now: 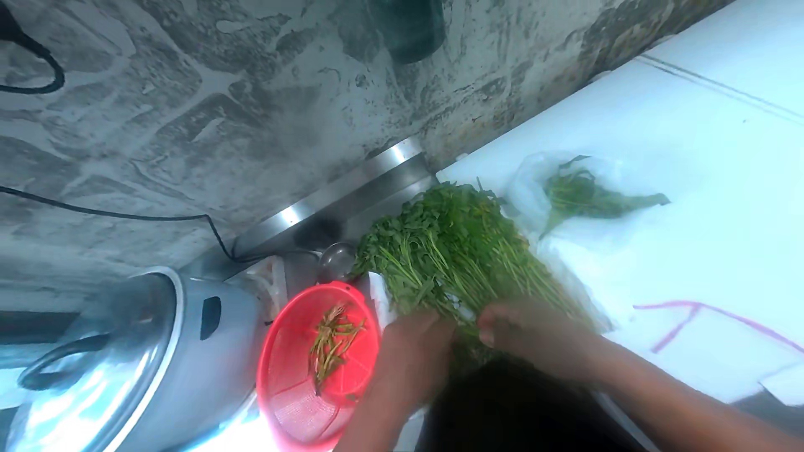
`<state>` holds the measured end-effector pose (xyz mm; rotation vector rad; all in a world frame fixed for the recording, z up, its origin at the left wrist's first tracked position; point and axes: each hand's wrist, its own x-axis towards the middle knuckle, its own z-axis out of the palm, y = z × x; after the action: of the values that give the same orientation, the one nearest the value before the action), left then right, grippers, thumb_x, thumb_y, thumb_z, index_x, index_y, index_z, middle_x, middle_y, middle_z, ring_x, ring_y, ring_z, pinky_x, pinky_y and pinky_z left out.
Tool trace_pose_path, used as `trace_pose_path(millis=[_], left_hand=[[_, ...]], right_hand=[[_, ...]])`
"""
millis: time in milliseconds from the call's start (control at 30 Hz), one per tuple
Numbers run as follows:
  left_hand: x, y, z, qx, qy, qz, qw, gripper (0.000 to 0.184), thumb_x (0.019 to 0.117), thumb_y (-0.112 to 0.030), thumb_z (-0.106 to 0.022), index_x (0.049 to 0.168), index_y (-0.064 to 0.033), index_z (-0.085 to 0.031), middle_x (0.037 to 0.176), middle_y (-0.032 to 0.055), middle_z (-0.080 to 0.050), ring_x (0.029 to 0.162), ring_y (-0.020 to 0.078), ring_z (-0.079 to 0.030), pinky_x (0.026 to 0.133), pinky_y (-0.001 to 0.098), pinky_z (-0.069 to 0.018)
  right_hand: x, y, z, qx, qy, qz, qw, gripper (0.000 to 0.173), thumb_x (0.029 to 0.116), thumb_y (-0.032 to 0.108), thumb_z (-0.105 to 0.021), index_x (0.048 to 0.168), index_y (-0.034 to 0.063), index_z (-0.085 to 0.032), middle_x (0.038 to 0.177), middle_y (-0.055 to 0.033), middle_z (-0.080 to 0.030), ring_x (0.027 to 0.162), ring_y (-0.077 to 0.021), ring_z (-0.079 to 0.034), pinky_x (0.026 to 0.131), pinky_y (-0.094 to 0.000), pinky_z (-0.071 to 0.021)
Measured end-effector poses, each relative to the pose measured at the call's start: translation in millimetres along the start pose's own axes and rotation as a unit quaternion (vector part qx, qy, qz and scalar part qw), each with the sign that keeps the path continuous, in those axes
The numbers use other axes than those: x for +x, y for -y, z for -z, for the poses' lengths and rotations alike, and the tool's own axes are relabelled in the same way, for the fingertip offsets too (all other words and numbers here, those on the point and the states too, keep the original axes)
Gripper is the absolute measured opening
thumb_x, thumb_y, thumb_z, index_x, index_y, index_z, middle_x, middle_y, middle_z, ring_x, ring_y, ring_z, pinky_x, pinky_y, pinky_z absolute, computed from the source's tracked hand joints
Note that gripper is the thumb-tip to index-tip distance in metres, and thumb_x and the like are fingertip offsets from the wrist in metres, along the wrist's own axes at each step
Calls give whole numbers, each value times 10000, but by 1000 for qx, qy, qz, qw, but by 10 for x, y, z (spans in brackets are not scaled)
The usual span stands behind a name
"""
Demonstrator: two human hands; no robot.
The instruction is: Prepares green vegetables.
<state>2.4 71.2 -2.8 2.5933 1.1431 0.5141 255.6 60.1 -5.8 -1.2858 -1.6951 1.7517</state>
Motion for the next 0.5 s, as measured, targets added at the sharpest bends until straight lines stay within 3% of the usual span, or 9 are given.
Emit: trace_pose_path(millis=[67,100,167,233,267,300,367,433,500], left_hand=[[-39,-85,-66,-156,-20,123,980,277,1034,-207,-511,1017,-39,-731,855,44,-708,750,121,-680,686,321,-591],[-42,-145,-91,-280,-36,208,936,259,1029,-172,-510,1052,-10,-711,820,31,-693,697,99,-662,652,294,-584],[3,-250,-131,-497,-106,330,795,239,1031,-125,-472,1066,11,-665,696,16,-628,568,90,-598,550,272,-545],[102,-197,-107,-569,-190,455,658,230,1069,-147,-439,1024,-4,-613,627,-11,-555,499,76,-536,506,254,-518],[113,-61,-111,-556,-235,502,620,225,1091,-142,-417,1033,0,-581,608,-17,-514,467,76,-505,481,252,-510],[47,85,-127,-540,-275,520,601,217,1091,-140,-426,1035,2,-581,619,-15,-495,471,77,-482,482,253,-496],[-8,227,-47,-498,-288,509,640,239,1089,-131,-431,1051,27,-606,686,8,-553,549,71,-538,558,236,-521],[101,119,171,-459,-168,575,656,271,1100,-92,-353,1152,73,-562,836,56,-575,710,78,-565,728,222,-517],[355,202,135,-398,-9,616,680,269,1088,-59,-361,1179,131,-528,823,110,-615,689,107,-600,712,234,-526]], right_hand=[[-1,75,-145,-46,-50,44,997,309,1066,371,-516,1140,119,-678,854,-7,-653,720,-91,-605,674,-309,-528],[21,81,-272,-88,-109,109,984,327,1069,366,-504,1104,96,-686,815,-32,-647,692,-118,-609,642,-334,-535],[122,99,-481,-162,-209,264,928,329,1074,328,-483,1000,82,-690,745,-44,-647,638,-140,-631,570,-345,-549],[107,267,-591,-200,-188,410,870,319,1081,280,-453,960,83,-672,778,-68,-677,684,-193,-675,609,-383,-569],[44,412,-664,-204,-150,470,846,308,1068,252,-466,969,72,-696,816,-101,-713,715,-243,-699,650,-421,-568],[-3,552,-750,-203,-119,519,822,285,1059,237,-486,992,74,-709,853,-110,-727,743,-260,-706,680,-425,-570],[128,810,-824,-186,-98,591,779,236,1061,221,-503,1013,81,-686,869,-103,-691,765,-245,-668,709,-389,-552],[402,1056,-935,-159,-101,621,761,260,1074,228,-463,1014,94,-678,897,-94,-681,832,-247,-664,768,-410,-554],[707,1215,-1092,-207,-89,556,800,326,1075,282,-415,1169,180,-710,1160,-45,-714,1171,-261,-634,1012,-521,-471]])
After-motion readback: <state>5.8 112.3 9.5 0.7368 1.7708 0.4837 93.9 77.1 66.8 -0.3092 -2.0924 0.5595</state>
